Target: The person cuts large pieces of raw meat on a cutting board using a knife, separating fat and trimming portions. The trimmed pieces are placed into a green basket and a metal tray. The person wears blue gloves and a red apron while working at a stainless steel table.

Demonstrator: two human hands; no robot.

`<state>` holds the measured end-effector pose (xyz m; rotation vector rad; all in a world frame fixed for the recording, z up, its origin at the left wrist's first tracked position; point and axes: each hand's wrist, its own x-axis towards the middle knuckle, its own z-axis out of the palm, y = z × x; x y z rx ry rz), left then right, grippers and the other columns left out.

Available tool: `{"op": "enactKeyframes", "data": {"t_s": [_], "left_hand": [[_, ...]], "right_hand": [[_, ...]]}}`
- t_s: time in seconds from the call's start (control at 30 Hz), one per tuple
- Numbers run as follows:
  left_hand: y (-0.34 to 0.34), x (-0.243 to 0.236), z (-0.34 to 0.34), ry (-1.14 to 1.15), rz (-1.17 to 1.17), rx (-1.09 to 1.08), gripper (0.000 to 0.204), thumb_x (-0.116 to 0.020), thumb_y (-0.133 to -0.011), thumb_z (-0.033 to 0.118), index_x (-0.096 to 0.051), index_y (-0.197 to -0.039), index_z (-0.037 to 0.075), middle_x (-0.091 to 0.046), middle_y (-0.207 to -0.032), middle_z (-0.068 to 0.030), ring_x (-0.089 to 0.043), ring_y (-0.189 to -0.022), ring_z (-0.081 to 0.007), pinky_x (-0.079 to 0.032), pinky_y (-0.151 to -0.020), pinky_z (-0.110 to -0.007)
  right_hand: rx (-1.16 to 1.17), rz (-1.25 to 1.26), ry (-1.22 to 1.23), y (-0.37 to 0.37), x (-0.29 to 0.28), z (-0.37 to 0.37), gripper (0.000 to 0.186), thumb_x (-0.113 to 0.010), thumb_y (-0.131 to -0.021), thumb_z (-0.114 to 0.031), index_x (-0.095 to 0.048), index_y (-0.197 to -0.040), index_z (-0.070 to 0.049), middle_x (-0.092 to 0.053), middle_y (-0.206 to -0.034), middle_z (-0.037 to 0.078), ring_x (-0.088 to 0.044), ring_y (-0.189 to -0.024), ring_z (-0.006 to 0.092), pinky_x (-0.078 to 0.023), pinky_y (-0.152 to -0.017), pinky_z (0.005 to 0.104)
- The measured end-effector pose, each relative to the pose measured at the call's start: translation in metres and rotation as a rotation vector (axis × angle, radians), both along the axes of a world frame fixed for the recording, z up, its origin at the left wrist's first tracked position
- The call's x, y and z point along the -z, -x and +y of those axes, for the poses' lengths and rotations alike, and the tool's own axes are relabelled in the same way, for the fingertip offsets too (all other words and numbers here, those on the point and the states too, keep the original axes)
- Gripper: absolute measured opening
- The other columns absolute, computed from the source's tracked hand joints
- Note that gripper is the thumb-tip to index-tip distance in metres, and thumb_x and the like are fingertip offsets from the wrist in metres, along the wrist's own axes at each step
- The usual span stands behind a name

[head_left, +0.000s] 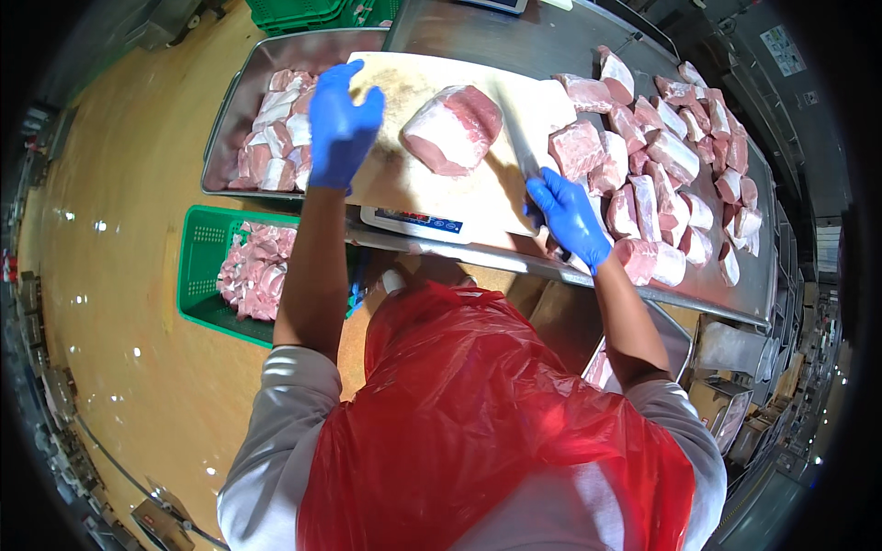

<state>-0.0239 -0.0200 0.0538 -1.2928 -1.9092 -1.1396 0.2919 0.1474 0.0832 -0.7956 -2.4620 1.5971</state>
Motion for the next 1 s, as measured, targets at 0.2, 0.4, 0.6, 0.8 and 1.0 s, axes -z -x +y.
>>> {"op": "enactKeyframes", "data": {"t_s": [0.2, 0.4, 0.6, 0.8, 1.0], "left_hand": [[-0.048, -0.083, 0.017, -0.022, 0.136, 0.245, 0.027, -0.069, -0.086, 0.009, -0.069, -0.110, -0.003, -0.070, -0.103, -0.0187, -0.068, -0.096, -0.0338, -0.054, -0.087, -0.039], [-0.091, -0.086, 0.066, 1.044, -0.054, 0.242, 0.030, -0.066, -0.081, 0.012, -0.071, -0.111, 0.011, -0.068, -0.115, -0.0100, -0.061, -0.109, -0.0341, -0.050, -0.097, -0.042], [-0.072, -0.032, 0.063, 0.821, -0.126, 0.260, 0.028, -0.067, -0.076, 0.007, -0.070, -0.104, 0.011, -0.068, -0.113, -0.0106, -0.061, -0.108, -0.0327, -0.049, -0.096, -0.043], [-0.075, -0.015, 0.032, 0.081, -0.093, 0.221, 0.018, -0.073, -0.081, 0.011, -0.067, -0.097, 0.005, -0.068, -0.096, -0.0149, -0.067, -0.090, -0.0339, -0.055, -0.080, -0.041], [-0.165, 0.034, 0.011, 0.174, -0.621, -0.212, 0.055, -0.083, -0.080, 0.029, -0.047, -0.113, 0.004, -0.066, -0.086, -0.0165, -0.068, -0.079, -0.0394, -0.053, -0.069, -0.049]], "right_hand": [[-0.337, 0.009, -0.920, 0.031, -0.001, -0.034, 0.021, -0.058, -0.099, -0.027, -0.062, -0.101, -0.006, -0.069, -0.082, 0.020, -0.068, -0.069, 0.0395, -0.054, -0.059, 0.0483], [-0.377, -0.015, -0.991, 0.074, 0.009, -0.030, 0.023, -0.054, -0.098, -0.024, -0.060, -0.111, -0.006, -0.070, -0.083, 0.022, -0.070, -0.070, 0.0396, -0.056, -0.061, 0.0498], [-0.492, -0.328, -1.032, 0.006, 0.005, 0.019, 0.026, -0.049, -0.101, -0.025, -0.060, -0.118, -0.010, -0.072, -0.087, 0.021, -0.071, -0.074, 0.0387, -0.057, -0.064, 0.0498], [-0.582, -0.437, -1.020, -0.053, -0.022, 0.096, 0.019, -0.050, -0.102, -0.028, -0.056, -0.107, -0.011, -0.068, -0.082, 0.019, -0.067, -0.073, 0.0406, -0.053, -0.062, 0.0498], [-0.241, -0.062, -0.771, -0.040, -0.001, 0.049, 0.021, -0.055, -0.102, -0.027, -0.054, -0.103, -0.006, -0.064, -0.080, 0.023, -0.064, -0.073, 0.0457, -0.049, -0.064, 0.0545]]}}
